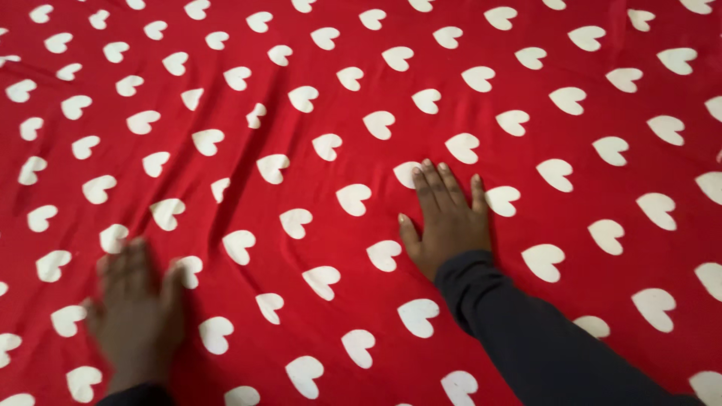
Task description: The person arranges two pillows on a bed and then uses their hands to smooth the red bedsheet.
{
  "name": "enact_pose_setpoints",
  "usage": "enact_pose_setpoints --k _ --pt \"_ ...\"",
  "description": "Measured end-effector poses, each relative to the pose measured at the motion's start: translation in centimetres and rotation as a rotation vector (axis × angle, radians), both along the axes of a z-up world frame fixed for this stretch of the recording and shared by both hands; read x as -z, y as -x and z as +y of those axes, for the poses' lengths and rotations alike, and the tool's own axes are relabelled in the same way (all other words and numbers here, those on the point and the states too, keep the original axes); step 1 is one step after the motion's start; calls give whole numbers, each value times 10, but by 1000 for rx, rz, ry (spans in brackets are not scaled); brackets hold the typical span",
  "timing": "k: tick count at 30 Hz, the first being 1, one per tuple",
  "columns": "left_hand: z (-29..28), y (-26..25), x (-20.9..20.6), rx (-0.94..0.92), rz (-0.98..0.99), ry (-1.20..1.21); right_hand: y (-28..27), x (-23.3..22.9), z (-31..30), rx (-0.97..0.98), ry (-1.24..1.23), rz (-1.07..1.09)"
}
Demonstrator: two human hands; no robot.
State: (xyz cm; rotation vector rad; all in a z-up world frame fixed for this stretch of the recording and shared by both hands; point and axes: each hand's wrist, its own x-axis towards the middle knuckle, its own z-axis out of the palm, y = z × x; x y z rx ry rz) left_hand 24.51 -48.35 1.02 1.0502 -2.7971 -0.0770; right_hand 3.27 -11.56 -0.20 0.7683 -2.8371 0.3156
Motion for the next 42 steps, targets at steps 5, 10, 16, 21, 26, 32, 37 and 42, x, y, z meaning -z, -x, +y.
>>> enact_pose_setpoints --k 5,10,16,21,26,32,37,42 --pt "-2 -4 -4 -82 22 93 0 0 1 -19 42 -14" --pt "106 108 -1 482 465 65 -4 1 2 -16 23 -1" --pt "239 169 9 544 296 -136 -3 8 1 -4 23 -1" --pt "240 170 10 535 287 -130 -1 2 1 5 49 -14" --pt "239 171 20 537 295 -83 0 8 2 3 108 -20" --pt "240 170 14 559 293 -78 4 5 7 -38 95 -26" --pt "240 169 15 560 277 -83 22 13 91 -27 -14 52" --pt "240 170 15 567 274 -83 31 26 245 601 -141 -167"
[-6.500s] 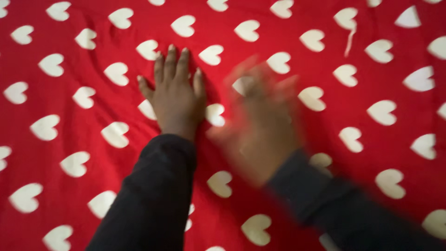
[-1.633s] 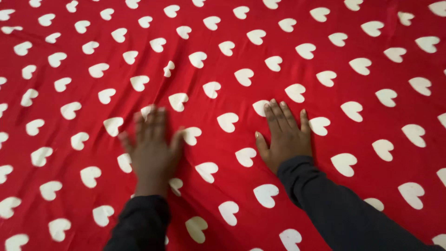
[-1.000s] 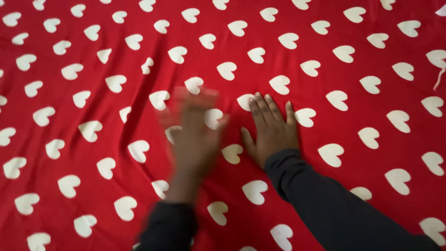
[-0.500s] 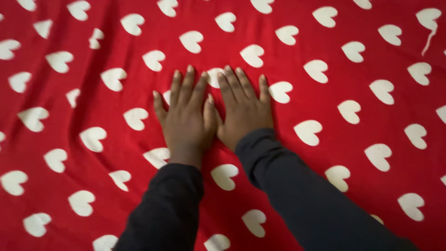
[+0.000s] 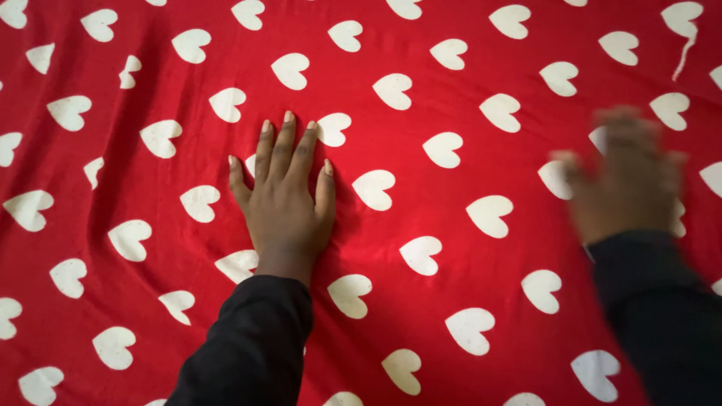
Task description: The person arranges two pillows on a bed and then uses their hands to smooth the red bedsheet.
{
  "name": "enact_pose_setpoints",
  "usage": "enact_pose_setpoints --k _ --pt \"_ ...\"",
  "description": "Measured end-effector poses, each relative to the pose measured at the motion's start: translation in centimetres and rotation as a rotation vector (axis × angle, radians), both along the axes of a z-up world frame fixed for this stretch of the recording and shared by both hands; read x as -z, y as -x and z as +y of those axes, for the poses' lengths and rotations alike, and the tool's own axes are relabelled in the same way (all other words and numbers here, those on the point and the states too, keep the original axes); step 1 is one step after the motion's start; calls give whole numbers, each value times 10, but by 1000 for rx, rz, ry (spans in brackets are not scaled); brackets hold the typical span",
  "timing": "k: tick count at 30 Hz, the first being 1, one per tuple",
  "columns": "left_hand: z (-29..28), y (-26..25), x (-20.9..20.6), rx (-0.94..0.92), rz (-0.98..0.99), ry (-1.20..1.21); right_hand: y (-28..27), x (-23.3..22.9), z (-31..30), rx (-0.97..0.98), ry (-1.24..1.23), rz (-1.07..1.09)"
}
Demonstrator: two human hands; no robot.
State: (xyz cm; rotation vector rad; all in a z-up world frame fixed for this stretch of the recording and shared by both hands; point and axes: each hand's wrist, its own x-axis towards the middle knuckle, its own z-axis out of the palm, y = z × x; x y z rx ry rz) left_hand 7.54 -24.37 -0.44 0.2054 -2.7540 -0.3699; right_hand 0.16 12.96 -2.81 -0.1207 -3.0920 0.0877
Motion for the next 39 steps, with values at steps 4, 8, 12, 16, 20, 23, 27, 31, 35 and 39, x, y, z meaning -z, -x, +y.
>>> enact_pose_setpoints --k 4,8,12,16,20,23,27,31,35,39 --pt "-1 0 0 -6 -24 8 9 9 63 183 113 172" --pt "-1 1 2 -3 -22 31 6 -13 -4 30 195 201" --pt "-1 1 1 -15 -40 18 -31 -17 -177 -606 229 266" --pt "-2 1 2 5 -22 25 -25 -31 -212 -903 166 169" --pt "0 -1 2 2 -20 10 28 -26 -136 -716 242 63" --pt "0 1 0 -10 -40 26 70 -8 -49 -486 102 111" --pt "0 0 3 -14 -40 27 85 22 84 -121 37 170" --pt "0 1 3 -14 -26 43 86 23 95 115 429 231" --pt "0 1 2 -17 -30 42 71 -10 -14 -192 246 343" --pt "2 -1 1 -13 -1 46 20 -14 -165 -875 303 151"
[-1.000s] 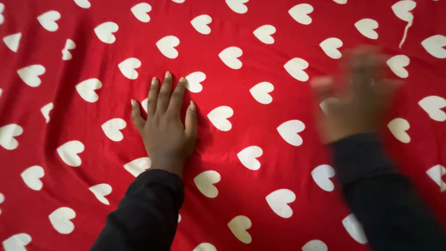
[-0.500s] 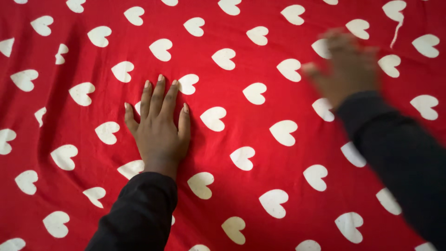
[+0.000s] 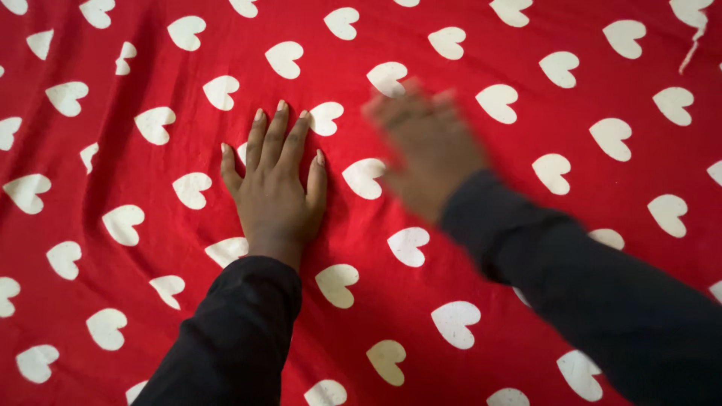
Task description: The person arranges two pillows on a bed and then uses their hands to smooth the red bedsheet.
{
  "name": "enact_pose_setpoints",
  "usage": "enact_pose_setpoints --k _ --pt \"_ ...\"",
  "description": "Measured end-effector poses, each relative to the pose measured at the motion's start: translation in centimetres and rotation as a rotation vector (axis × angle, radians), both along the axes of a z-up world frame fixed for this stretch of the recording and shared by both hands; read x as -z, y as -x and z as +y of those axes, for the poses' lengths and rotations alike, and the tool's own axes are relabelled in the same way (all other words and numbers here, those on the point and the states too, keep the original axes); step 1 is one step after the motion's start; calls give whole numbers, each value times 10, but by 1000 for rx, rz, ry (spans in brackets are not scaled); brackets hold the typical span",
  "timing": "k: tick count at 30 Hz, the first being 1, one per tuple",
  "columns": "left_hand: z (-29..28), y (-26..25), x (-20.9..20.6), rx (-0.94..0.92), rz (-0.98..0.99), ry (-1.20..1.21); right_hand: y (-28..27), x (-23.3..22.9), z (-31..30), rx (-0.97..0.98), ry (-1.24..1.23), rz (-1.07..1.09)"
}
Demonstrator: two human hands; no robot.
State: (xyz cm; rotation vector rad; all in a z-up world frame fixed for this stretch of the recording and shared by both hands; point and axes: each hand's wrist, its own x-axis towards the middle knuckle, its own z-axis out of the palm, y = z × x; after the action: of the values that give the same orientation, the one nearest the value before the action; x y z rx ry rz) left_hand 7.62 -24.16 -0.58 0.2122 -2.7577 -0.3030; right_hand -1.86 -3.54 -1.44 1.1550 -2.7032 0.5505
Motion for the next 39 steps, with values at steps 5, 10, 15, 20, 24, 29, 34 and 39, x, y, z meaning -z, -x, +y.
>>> enact_pose_setpoints --k 5,10,15,20,24,29,34,39 --pt "-2 0 2 9 5 -12 61 12 -9 9 -163 77" --pt "0 3 2 -3 10 -4 153 44 159 360 -143 283" --pt "0 2 0 -11 -1 -8 149 100 298 591 514 -333" --pt "2 5 -5 19 -42 91 126 91 318 609 93 63" --pt "31 39 -21 28 -67 91 103 41 285 704 21 28" --pt "155 121 -28 509 -224 -280 96 19 263 825 -66 -21" --pt "244 199 -30 855 -370 112 95 18 266 771 -194 5" --pt "175 271 19 899 -65 117 90 9 255 806 -147 -56"
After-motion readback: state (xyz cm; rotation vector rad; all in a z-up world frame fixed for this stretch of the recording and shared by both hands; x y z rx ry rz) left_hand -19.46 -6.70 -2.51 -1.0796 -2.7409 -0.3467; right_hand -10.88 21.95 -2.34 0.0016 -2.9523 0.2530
